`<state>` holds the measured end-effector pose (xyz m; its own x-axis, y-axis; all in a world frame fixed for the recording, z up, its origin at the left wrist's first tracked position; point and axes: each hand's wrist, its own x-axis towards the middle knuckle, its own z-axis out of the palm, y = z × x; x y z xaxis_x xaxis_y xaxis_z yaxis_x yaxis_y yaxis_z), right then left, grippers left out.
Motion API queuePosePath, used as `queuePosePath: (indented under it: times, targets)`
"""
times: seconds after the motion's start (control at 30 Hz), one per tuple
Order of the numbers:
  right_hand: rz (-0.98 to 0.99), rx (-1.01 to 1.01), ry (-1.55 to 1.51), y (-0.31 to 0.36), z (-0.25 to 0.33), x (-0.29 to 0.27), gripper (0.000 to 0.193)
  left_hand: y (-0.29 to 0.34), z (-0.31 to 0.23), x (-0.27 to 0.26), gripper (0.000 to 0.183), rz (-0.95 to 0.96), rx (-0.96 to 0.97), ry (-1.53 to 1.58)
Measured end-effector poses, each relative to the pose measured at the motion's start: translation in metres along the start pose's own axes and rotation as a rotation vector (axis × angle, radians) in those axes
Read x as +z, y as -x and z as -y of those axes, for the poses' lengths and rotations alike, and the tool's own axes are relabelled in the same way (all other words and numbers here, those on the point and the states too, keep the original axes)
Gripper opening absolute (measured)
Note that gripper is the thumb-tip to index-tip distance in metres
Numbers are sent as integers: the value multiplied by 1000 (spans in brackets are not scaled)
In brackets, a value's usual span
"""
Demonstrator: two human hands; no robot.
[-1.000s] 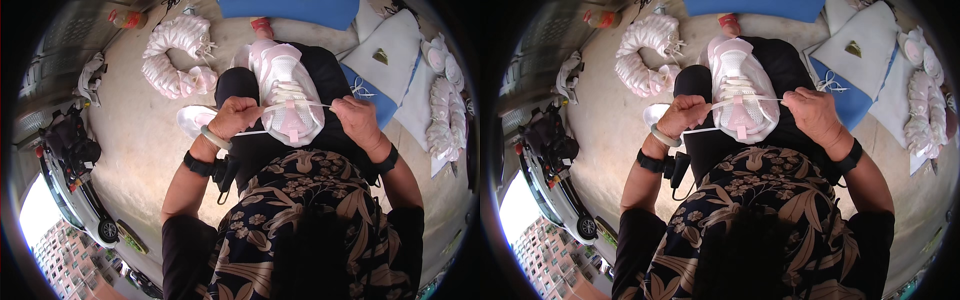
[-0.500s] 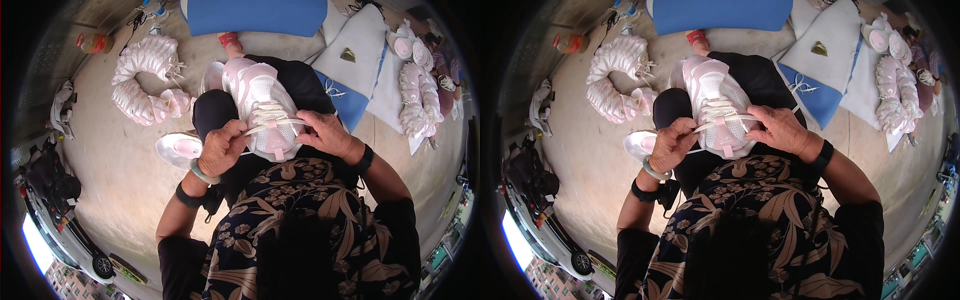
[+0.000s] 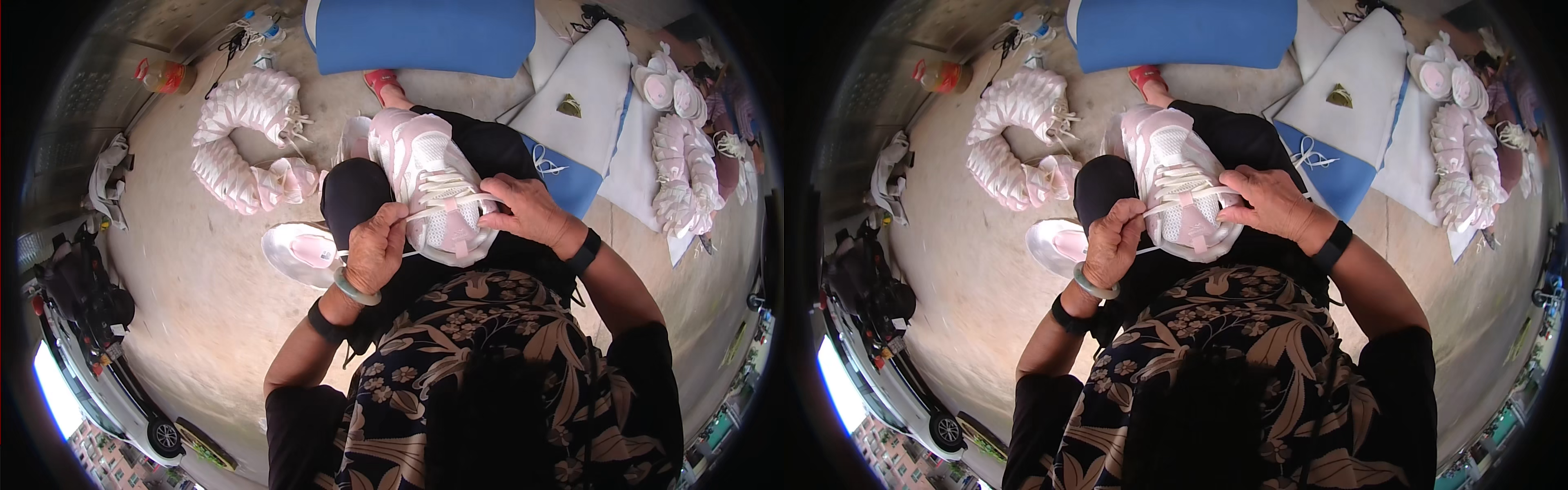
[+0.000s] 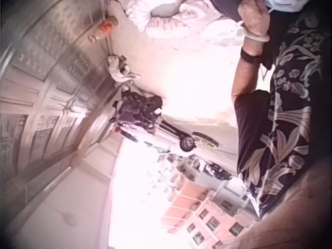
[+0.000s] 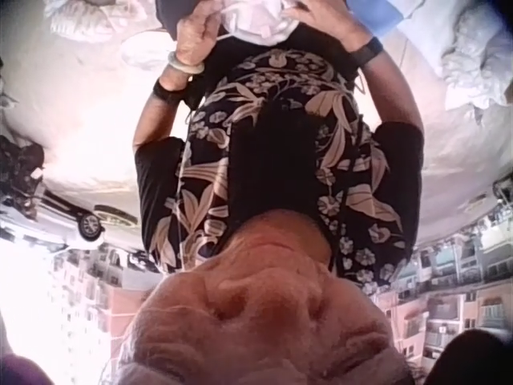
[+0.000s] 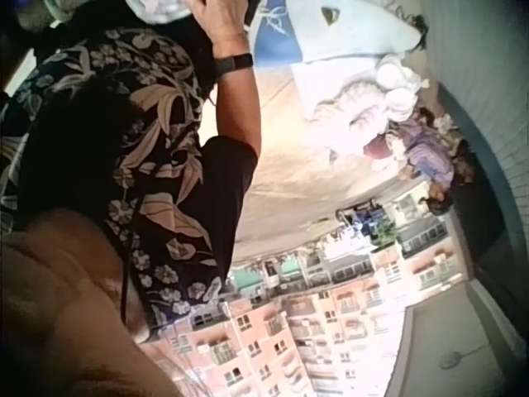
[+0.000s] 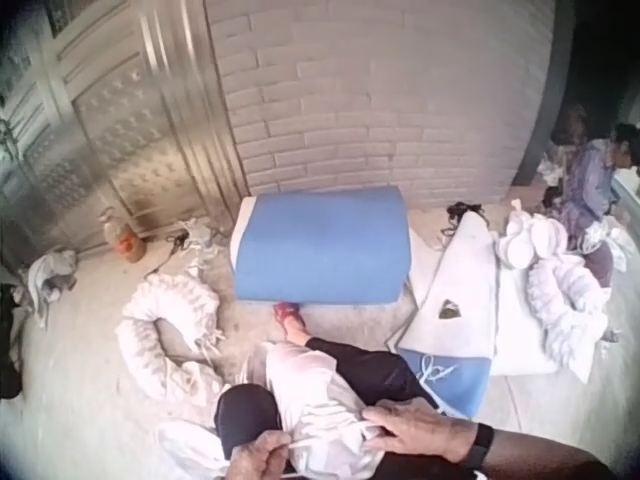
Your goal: The recorder is lacing a white and pink sneaker while seated in a workshop area.
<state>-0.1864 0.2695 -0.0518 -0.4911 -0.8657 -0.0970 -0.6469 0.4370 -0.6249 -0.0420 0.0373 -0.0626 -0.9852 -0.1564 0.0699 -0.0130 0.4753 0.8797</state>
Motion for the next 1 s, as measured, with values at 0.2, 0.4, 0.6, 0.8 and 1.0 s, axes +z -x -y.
queuePosePath:
  times: [0.2, 0.4, 0.6, 0.8, 1.0]
  targets:
    - [-24, 67, -271, 8, 0, 0, 52, 6, -14, -9, 22, -95, 5, -87]
    - [-161, -154, 76, 21, -3, -18, 36, 4, -28, -26, 33, -77, 217, -536]
    - [-291, -270, 231, 39, -22, -32, 16, 18, -29, -44, 24, 68, 370, -871]
    - [-427, -74, 259, 94, -96, -49, 17, 36, -29, -80, 25, -18, 466, -1008]
    - [-490, 161, 404, 148, -161, -77, 17, 58, -17, -135, 19, -31, 413, -1179]
